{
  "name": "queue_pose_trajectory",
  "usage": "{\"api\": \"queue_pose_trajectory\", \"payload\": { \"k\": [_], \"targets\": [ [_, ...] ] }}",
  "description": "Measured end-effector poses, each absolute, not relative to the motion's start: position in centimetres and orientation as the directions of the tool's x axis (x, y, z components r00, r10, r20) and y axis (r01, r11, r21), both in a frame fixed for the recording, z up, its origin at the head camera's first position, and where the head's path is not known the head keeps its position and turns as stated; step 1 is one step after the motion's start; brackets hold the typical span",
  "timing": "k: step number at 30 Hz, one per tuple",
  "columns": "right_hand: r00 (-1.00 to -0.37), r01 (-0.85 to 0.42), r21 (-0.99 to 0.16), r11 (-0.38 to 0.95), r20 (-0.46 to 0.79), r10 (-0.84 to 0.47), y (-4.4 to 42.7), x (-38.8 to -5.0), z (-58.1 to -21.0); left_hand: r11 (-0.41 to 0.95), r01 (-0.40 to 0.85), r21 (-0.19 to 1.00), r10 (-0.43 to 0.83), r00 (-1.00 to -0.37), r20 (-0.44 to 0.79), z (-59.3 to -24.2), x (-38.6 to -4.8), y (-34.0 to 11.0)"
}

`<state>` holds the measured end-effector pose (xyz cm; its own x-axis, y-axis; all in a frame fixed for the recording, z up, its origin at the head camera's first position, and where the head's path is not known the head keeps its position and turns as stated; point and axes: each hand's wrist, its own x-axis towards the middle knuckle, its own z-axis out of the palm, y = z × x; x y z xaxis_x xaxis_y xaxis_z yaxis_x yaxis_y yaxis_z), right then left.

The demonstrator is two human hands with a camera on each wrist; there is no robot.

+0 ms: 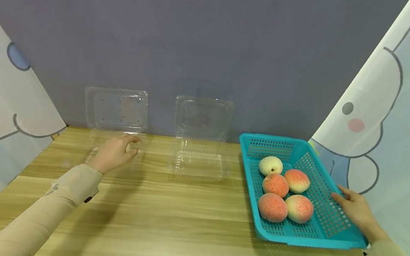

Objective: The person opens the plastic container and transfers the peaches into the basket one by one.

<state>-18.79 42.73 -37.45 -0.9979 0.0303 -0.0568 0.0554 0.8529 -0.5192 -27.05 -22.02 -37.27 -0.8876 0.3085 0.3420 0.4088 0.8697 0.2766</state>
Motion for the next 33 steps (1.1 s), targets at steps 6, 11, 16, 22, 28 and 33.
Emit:
{"api": "queue_pose_trajectory", "payload": {
  "k": [6,11,16,22,28,33],
  "targets": [
    [-0.998,0.059,-0.532,0.845,-0.064,0.030,42.7,-19.0,-37.2,0.868,0.485,0.101,0.440,-0.849,0.294,-37.1,-29.5,-24.2],
    [-0.998,0.056,-0.528,0.848,-0.055,0.031,42.6,-19.2,-36.8,0.812,0.578,-0.085,0.584,-0.795,0.166,-37.5,-30.9,-25.9],
    [-0.997,0.066,-0.518,0.853,-0.069,0.036,42.6,-19.3,-36.5,0.728,0.641,-0.243,0.678,-0.727,0.112,-38.7,-31.9,-27.4],
    [-0.997,0.068,-0.509,0.858,-0.071,0.037,42.8,-19.4,-36.5,0.532,0.723,-0.440,0.814,-0.580,0.032,-39.6,-33.1,-28.6],
    [-0.998,0.059,-0.501,0.863,-0.061,0.033,42.9,-19.2,-36.9,0.508,0.724,-0.467,0.820,-0.572,0.007,-40.3,-33.7,-29.5],
    [-0.997,0.063,-0.497,0.865,-0.067,0.034,42.9,-18.8,-37.3,0.576,0.727,-0.374,0.799,-0.597,0.070,-41.4,-33.8,-29.9]
  ]
}}
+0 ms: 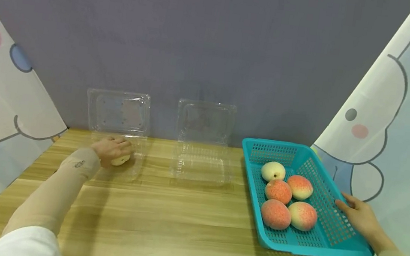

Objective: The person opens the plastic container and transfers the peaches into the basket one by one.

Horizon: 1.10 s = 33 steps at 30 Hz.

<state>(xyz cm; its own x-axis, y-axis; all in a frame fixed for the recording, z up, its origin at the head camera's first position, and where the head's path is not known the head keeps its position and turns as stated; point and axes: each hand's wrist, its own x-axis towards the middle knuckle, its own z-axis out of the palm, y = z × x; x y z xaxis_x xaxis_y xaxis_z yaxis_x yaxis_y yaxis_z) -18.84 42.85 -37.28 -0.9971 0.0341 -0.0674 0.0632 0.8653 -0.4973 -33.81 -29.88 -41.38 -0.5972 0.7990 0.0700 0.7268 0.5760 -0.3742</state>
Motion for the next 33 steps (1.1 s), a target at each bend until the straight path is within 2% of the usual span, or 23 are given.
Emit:
{"api": "queue_pose_trajectory", "payload": {
  "k": [5,8,13,17,33],
  "targets": [
    [-0.997,0.063,-0.493,0.868,-0.059,0.039,42.7,-18.8,-37.3,0.572,0.763,-0.302,0.820,-0.530,0.216,-42.7,-34.2,-30.0],
    [-0.997,0.068,-0.493,0.867,-0.063,0.042,42.7,-18.7,-37.3,0.554,0.779,-0.294,0.832,-0.504,0.230,-43.0,-34.5,-30.0],
    [-0.997,0.069,-0.496,0.866,-0.060,0.045,42.7,-18.7,-37.3,0.560,0.757,-0.336,0.819,-0.568,0.085,-42.7,-34.4,-29.7],
    [-0.997,0.071,-0.489,0.869,-0.059,0.048,42.7,-18.8,-37.3,0.579,0.727,-0.369,0.787,-0.616,0.020,-42.4,-34.2,-29.6],
    [-0.998,0.049,-0.508,0.860,-0.056,0.024,42.9,-18.8,-37.6,0.608,0.686,-0.399,0.764,-0.643,0.059,-41.5,-33.3,-29.5]
  ]
}}
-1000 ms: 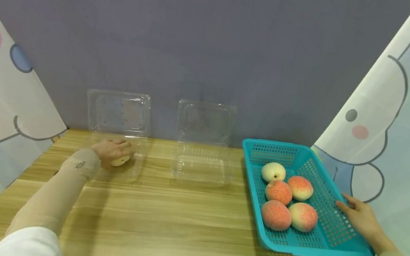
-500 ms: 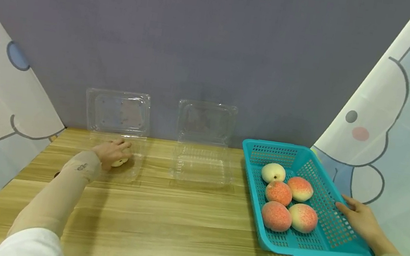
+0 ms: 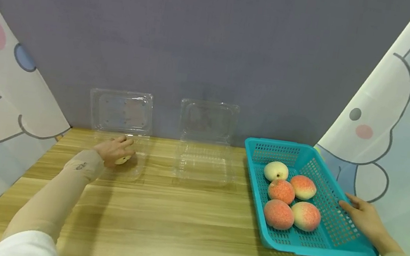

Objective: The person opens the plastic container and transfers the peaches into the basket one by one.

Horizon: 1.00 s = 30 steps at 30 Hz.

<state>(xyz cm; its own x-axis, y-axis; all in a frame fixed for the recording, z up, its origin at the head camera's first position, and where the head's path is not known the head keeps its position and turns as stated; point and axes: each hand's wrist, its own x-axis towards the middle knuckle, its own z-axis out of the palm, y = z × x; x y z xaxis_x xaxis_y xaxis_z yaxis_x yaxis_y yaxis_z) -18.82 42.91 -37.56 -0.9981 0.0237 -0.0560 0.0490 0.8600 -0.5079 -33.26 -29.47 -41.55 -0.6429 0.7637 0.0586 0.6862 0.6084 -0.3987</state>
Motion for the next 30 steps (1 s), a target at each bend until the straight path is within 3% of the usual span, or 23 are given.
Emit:
{"api": "queue_pose_trajectory", "payload": {
  "k": [9,15,22,30],
  "targets": [
    [-0.998,0.040,-0.509,0.860,-0.066,0.008,42.9,-19.0,-37.4,0.655,0.643,-0.396,0.710,-0.703,0.032,-39.4,-32.1,-28.6],
    [-0.998,0.042,-0.521,0.852,-0.070,0.006,43.0,-18.7,-37.5,0.627,0.642,-0.442,0.729,-0.683,0.042,-38.6,-31.4,-27.8],
    [-0.997,0.046,-0.529,0.848,-0.071,0.010,42.9,-18.7,-37.5,0.632,0.601,-0.490,0.705,-0.708,0.042,-36.7,-30.1,-26.4],
    [-0.997,0.051,-0.535,0.844,-0.074,0.013,43.0,-18.7,-37.4,0.624,0.592,-0.511,0.741,-0.656,0.145,-34.7,-28.5,-24.0]
  ]
}}
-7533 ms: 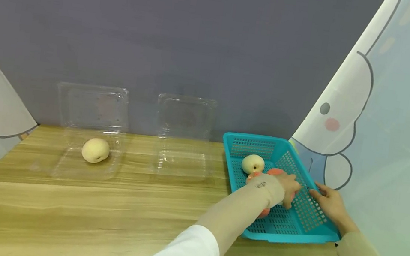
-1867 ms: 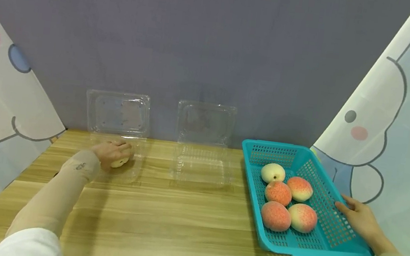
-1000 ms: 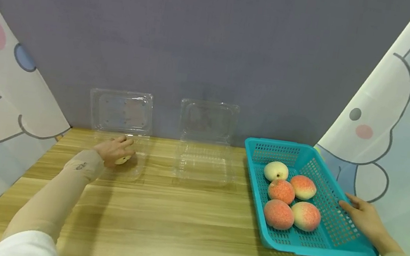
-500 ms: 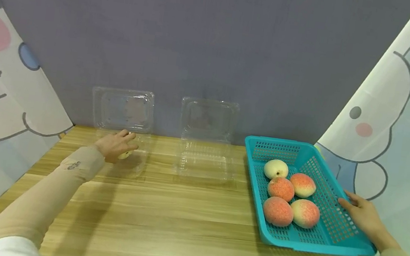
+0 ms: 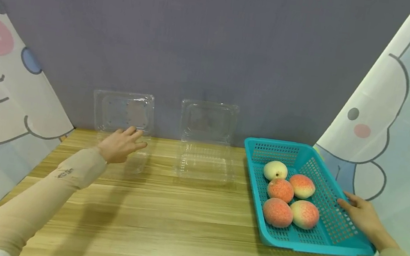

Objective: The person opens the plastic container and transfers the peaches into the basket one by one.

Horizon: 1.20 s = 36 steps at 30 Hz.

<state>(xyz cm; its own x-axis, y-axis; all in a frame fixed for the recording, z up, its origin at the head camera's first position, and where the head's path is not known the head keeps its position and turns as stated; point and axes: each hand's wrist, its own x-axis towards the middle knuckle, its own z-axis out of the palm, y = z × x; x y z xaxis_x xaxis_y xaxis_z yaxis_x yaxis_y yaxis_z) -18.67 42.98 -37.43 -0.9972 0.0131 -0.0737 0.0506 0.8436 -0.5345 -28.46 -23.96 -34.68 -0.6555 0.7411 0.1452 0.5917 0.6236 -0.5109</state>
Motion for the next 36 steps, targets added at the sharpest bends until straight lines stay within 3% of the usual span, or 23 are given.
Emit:
{"api": "queue_pose_trajectory", "payload": {
  "k": [9,22,36],
  "targets": [
    [-0.998,0.033,-0.523,0.852,-0.059,0.002,43.0,-18.8,-37.3,0.638,0.635,-0.434,0.745,-0.652,0.142,-33.0,-26.7,-20.2],
    [-0.998,0.043,-0.506,0.861,-0.067,0.011,43.2,-18.7,-37.6,0.620,0.739,-0.262,0.784,-0.582,0.213,-32.5,-25.5,-13.5],
    [-0.999,0.038,-0.503,0.863,-0.047,0.016,43.1,-18.7,-37.3,0.526,0.816,-0.242,0.847,-0.474,0.241,-32.2,-25.5,-6.9]
  ]
}}
